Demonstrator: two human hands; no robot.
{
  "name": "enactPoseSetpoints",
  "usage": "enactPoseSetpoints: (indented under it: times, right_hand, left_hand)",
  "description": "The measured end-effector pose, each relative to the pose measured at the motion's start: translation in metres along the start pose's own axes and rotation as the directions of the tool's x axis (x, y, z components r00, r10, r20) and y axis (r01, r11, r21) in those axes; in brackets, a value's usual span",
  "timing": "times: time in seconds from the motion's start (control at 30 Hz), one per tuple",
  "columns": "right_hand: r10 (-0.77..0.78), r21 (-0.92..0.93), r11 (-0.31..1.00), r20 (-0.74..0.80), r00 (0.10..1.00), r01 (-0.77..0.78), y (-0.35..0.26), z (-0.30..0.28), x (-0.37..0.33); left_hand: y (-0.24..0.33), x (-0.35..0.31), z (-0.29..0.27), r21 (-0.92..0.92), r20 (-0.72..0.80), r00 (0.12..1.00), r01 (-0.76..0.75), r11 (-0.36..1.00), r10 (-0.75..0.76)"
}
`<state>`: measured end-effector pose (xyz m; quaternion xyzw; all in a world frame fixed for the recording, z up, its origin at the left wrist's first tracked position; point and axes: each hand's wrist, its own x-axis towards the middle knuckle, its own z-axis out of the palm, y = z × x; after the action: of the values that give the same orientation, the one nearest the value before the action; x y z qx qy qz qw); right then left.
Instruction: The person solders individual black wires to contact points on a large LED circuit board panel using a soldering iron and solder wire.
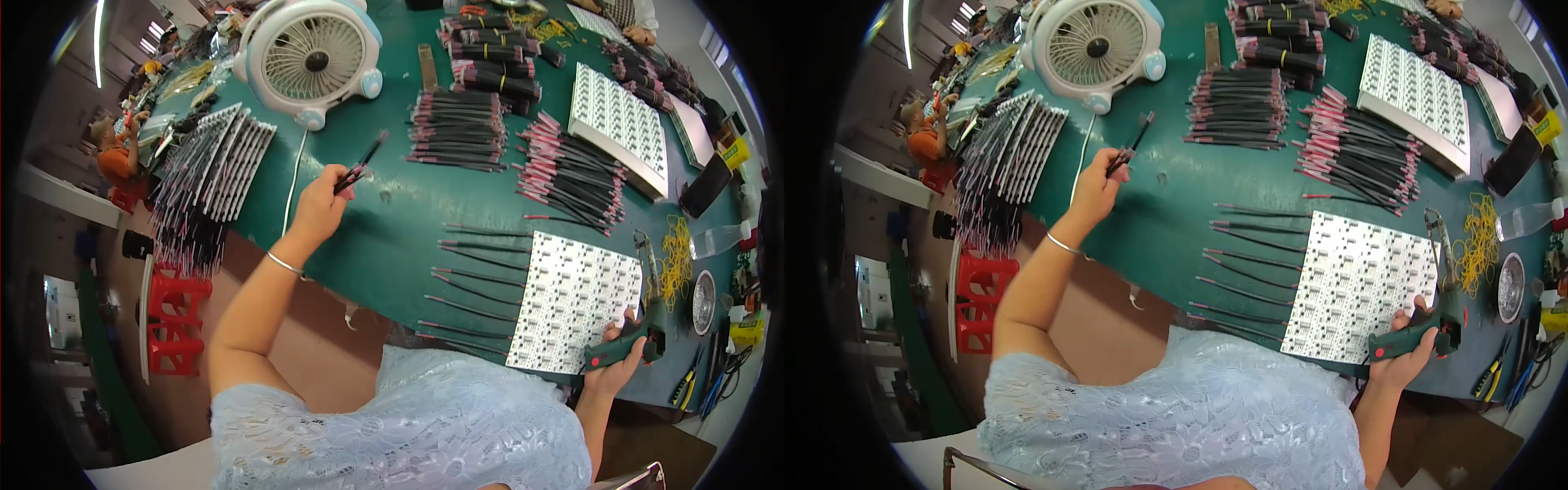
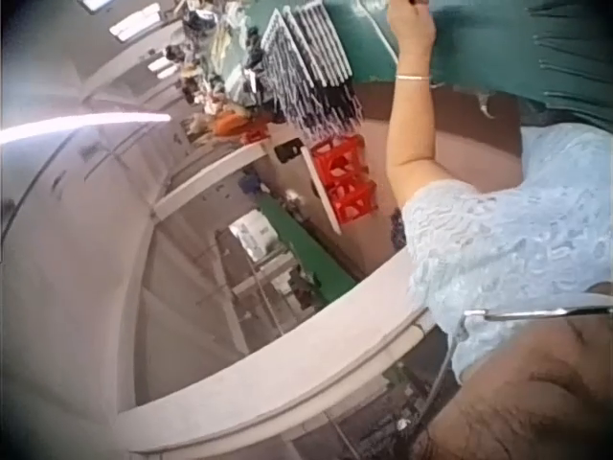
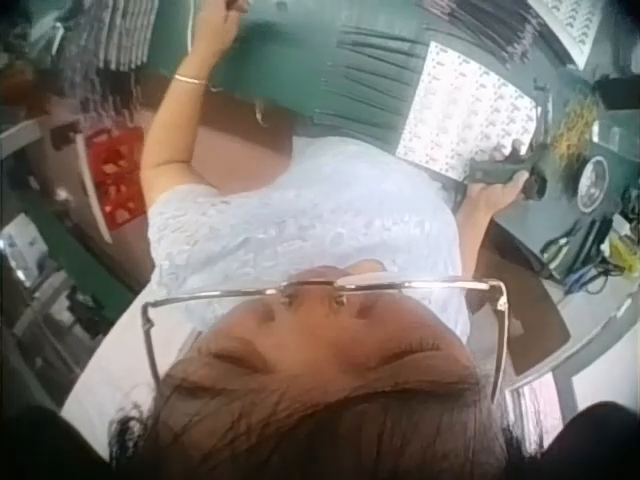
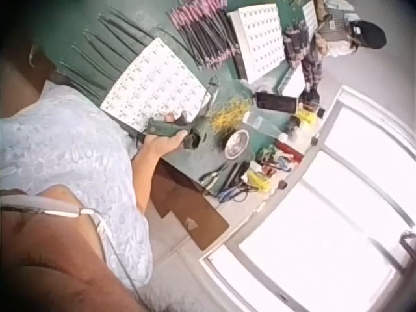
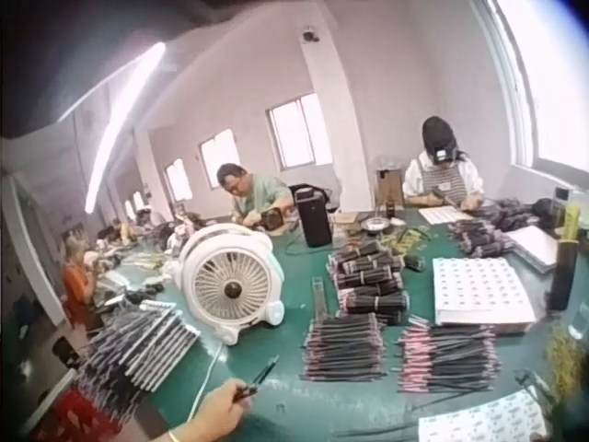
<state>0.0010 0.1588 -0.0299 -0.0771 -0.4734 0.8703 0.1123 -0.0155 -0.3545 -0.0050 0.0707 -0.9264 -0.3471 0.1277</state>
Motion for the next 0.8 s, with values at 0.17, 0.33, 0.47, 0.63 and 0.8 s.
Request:
enactPoseSetpoints:
  times: [0.17, 0.33, 0.47, 0.63, 0.8]
  right_hand:
    - [0.001, -0.029, 1.0, -0.035, 0.999, -0.002, 0.001, 0.001, -0.002]
    - [-0.013, -0.023, 1.0, -0.051, 0.999, 0.012, 0.001, 0.004, -0.003]
    - [-0.024, -0.022, 1.0, -0.024, 0.999, 0.023, 0.001, 0.005, -0.001]
    - [-0.012, -0.001, 1.0, -0.04, 0.999, 0.012, 0.002, 0.005, 0.001]
    - [-0.021, -0.017, 1.0, -0.002, 1.0, 0.02, 0.0, 0.005, 0.0]
  left_hand:
    - [0.045, 0.011, 0.031, -0.616, -0.259, 0.966, -0.148, 0.774, -0.022]
    - [0.059, 0.024, 0.049, -0.844, -0.272, 0.961, -0.264, 0.466, 0.051]
    - [0.067, 0.035, 0.055, -0.867, -0.252, 0.967, -0.24, 0.436, 0.033]
    - [0.08, 0.051, 0.053, -0.83, -0.274, 0.959, -0.277, 0.484, 0.078]
    - [0.076, 0.063, 0.072, -0.842, -0.295, 0.955, -0.249, 0.479, -0.022]
